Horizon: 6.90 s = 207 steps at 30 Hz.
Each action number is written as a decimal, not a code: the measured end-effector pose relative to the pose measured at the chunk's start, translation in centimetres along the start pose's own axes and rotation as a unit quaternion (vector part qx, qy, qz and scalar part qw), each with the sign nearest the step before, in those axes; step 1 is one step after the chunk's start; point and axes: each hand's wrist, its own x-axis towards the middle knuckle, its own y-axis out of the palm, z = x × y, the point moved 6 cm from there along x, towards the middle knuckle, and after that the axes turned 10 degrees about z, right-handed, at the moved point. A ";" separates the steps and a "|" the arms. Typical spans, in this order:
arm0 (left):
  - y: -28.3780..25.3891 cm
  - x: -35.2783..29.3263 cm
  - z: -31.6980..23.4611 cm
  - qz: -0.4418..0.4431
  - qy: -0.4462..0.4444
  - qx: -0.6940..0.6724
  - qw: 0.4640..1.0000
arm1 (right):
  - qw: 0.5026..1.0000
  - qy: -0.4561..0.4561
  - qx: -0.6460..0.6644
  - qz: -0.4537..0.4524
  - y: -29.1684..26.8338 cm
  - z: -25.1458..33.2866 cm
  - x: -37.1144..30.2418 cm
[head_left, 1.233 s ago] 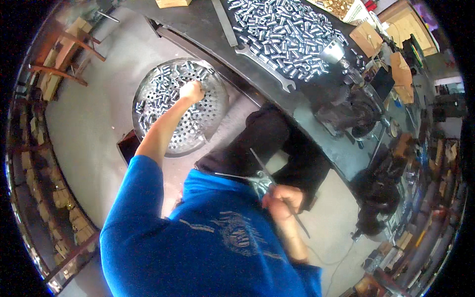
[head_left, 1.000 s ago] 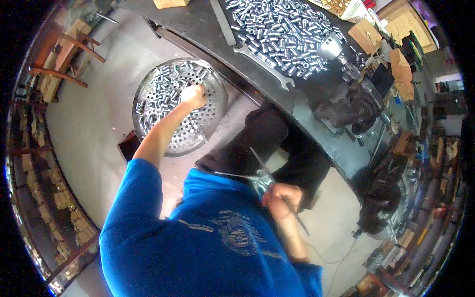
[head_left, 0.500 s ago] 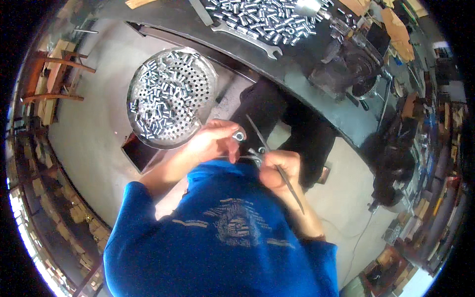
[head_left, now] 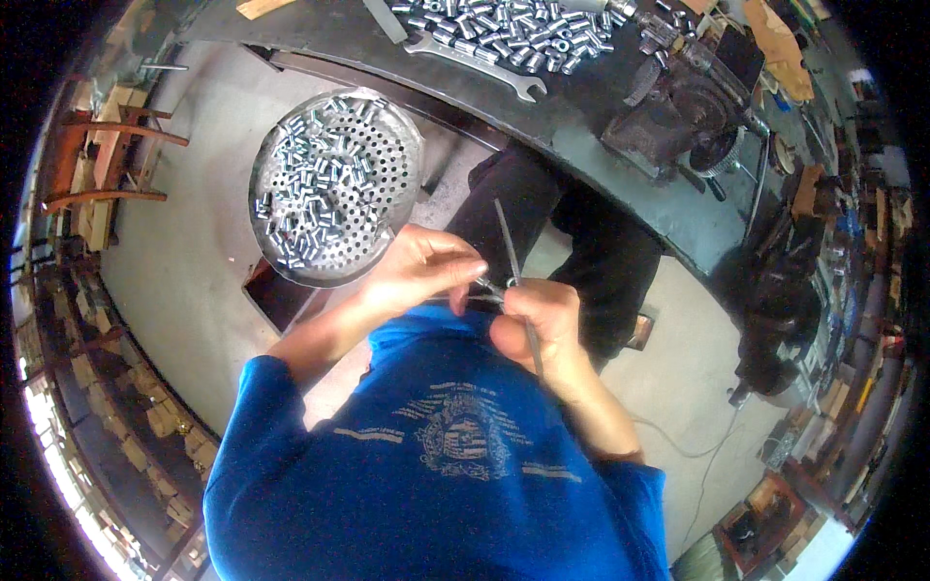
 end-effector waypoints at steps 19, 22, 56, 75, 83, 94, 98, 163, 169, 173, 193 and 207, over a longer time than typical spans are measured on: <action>-4.1 -1.1 0.4 -0.026 0.056 0.194 0.979 | 0.985 0.080 0.126 -0.089 -1.1 -1.0 -0.3; -1.6 -0.9 -0.5 0.034 0.041 0.113 0.992 | 0.990 0.060 0.101 -0.076 -0.9 -1.8 -0.4; 0.6 1.2 -2.8 -0.043 0.269 0.534 0.800 | 0.980 0.125 0.147 0.046 1.1 -1.3 1.8; -15.1 16.6 -20.2 -0.219 0.311 0.368 0.848 | 0.963 0.106 0.245 -0.038 -0.9 0.8 -2.5; -15.9 8.1 -15.9 -0.202 0.265 0.337 0.881 | 0.971 0.128 0.192 -0.062 -0.9 0.0 -3.6; -28.1 1.2 8.7 -0.335 -0.102 0.475 0.808 | 0.974 0.110 0.197 -0.022 -0.4 0.4 -2.3; -27.6 3.3 8.9 -0.326 -0.196 0.603 0.701 | 0.979 0.120 0.162 0.009 -0.5 0.6 -2.6; 1.4 2.2 -0.3 0.094 0.040 -0.004 0.995 | 0.952 0.151 0.249 -0.094 -0.2 -3.9 -1.3; 0.0 2.6 -1.5 0.026 0.087 0.098 0.991 | 0.937 0.165 0.288 -0.112 -1.4 -3.3 -2.4; -2.8 2.4 -2.8 -0.118 0.135 0.392 0.902 | 0.984 0.065 0.153 -0.069 -3.2 1.5 -1.7; 0.7 2.9 -3.5 -0.047 0.273 0.559 0.782 | 0.979 0.130 0.158 -0.002 -0.5 -1.5 0.5; -13.6 12.9 -20.2 -0.217 0.342 0.315 0.858 | 0.963 0.122 0.210 -0.119 -3.0 -1.0 -4.1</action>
